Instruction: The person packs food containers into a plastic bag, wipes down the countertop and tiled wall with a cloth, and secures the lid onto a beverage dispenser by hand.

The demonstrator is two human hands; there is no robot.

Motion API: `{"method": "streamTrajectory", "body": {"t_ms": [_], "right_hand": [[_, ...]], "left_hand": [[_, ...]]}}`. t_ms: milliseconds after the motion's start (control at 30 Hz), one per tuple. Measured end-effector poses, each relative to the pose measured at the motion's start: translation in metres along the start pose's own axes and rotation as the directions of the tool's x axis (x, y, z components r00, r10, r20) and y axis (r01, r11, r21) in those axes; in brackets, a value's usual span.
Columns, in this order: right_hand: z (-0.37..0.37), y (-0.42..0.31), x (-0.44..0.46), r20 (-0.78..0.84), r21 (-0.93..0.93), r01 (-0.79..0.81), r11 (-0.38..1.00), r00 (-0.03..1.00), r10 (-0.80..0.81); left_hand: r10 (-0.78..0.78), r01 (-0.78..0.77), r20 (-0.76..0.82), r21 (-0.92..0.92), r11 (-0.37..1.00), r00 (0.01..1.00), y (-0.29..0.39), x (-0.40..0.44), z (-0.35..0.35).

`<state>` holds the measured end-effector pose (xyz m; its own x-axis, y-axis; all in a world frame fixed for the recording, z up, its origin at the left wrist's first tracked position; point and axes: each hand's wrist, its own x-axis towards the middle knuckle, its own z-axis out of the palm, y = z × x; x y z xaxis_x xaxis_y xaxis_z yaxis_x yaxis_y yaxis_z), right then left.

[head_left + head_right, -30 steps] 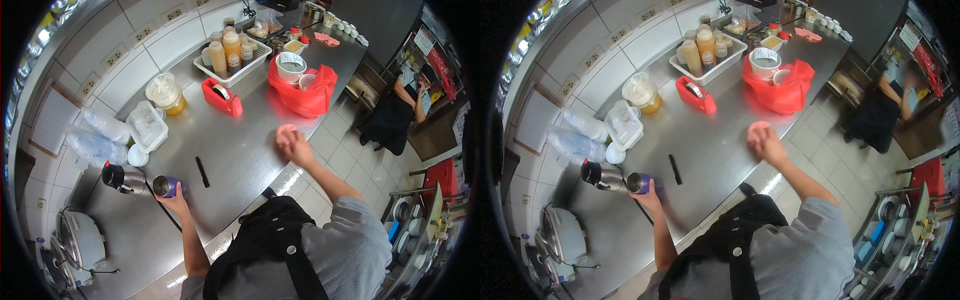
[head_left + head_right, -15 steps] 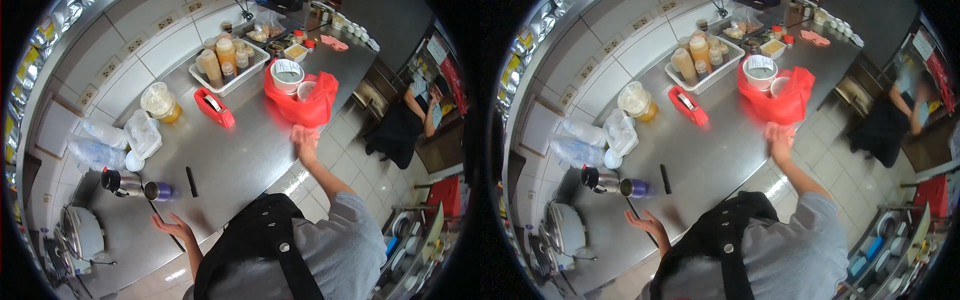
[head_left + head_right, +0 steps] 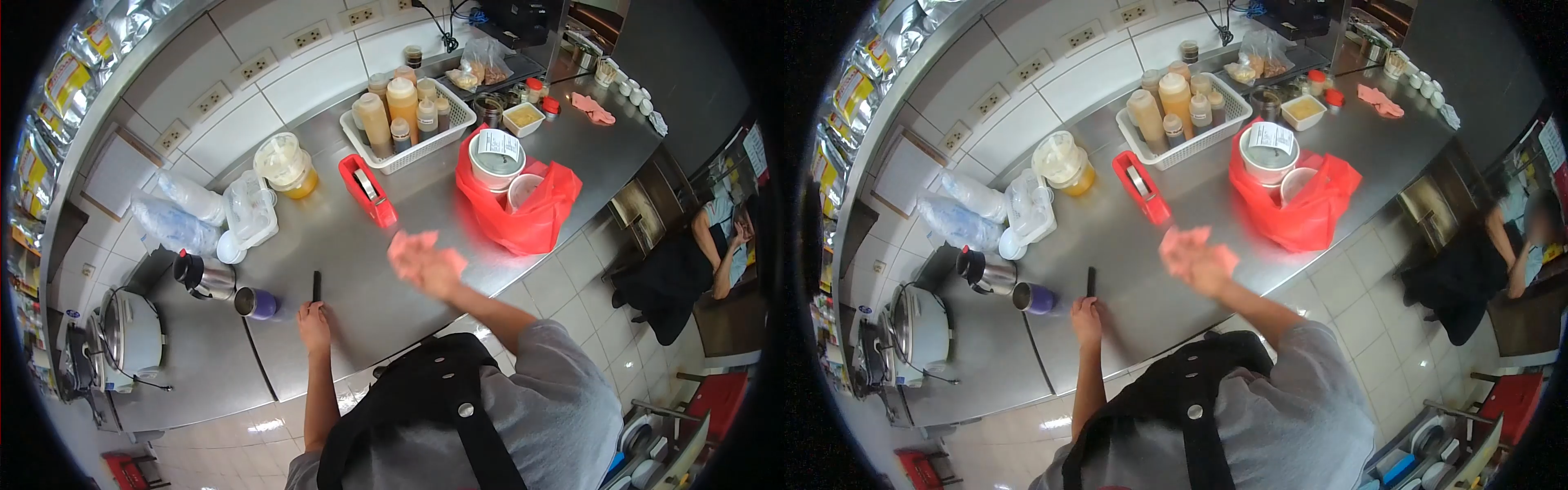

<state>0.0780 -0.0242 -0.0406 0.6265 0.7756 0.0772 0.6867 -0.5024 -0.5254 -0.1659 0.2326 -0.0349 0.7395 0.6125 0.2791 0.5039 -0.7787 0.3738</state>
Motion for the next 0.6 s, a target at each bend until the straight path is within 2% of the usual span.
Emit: {"method": "streamTrajectory", "body": {"t_ms": [67,100,133,167,200,233,267,300,333,400,433,500,533,600], "right_hand": [[0.039,-0.029,-0.037,0.067,-0.081,0.369,0.926,0.929,-0.365],[0.049,-0.037,-0.044,0.113,-0.108,0.545,0.832,0.838,-0.534],[0.048,-0.044,-0.042,0.122,-0.105,0.562,0.82,0.826,-0.551],[0.041,-0.056,-0.041,0.211,0.14,0.519,0.843,0.817,-0.537],[0.032,-0.067,-0.04,0.309,0.373,0.424,0.825,0.782,-0.542],[0.019,-0.074,-0.038,0.325,0.384,0.45,0.806,0.751,-0.575],[0.003,-0.078,-0.033,0.284,0.446,0.361,0.819,0.811,-0.512],[-0.012,-0.083,-0.028,0.257,0.508,0.274,0.817,0.857,-0.447],[-0.026,-0.086,-0.028,0.286,0.519,0.317,0.794,0.81,-0.511],[-0.043,-0.087,-0.031,0.356,0.151,0.545,0.825,0.749,-0.559],[-0.033,-0.089,-0.034,0.384,0.18,0.602,0.778,0.686,-0.619],[-0.008,-0.098,-0.047,0.287,0.055,0.64,0.766,0.725,-0.626],[0.001,-0.106,-0.049,0.311,0.081,0.683,0.725,0.674,-0.67],[0.02,-0.122,-0.057,0.274,0.086,0.67,0.737,0.696,-0.664]], "left_hand": [[-0.06,0.061,0.047,-0.031,0.998,0.997,0.0,0.005,0.003],[-0.074,0.076,0.041,-0.031,0.997,0.996,0.008,0.003,0.0],[0.009,-0.001,-0.082,0.095,0.995,0.997,0.024,0.003,-0.012],[0.101,-0.054,-0.192,0.234,0.971,0.976,0.036,0.002,-0.022],[0.07,-0.017,-0.208,0.243,0.97,0.976,0.043,-0.002,-0.028],[0.039,-0.006,-0.192,0.167,0.986,0.981,0.048,-0.009,-0.035],[0.002,0.015,-0.186,0.092,0.996,0.983,0.053,-0.016,-0.043],[-0.054,0.079,-0.221,0.106,0.991,0.974,0.058,-0.026,-0.052],[-0.068,0.103,-0.258,0.127,0.986,0.964,0.064,-0.038,-0.061],[-0.15,0.217,-0.341,0.166,0.962,0.928,0.068,-0.062,-0.079],[-0.166,0.233,-0.354,0.154,0.96,0.92,0.067,-0.075,-0.089],[-0.197,0.27,-0.387,0.143,0.952,0.901,0.061,-0.101,-0.11],[-0.247,0.334,-0.417,0.151,0.93,0.875,0.053,-0.118,-0.116],[-0.258,0.342,-0.395,0.158,0.926,0.882,0.031,-0.152,-0.123]]}}
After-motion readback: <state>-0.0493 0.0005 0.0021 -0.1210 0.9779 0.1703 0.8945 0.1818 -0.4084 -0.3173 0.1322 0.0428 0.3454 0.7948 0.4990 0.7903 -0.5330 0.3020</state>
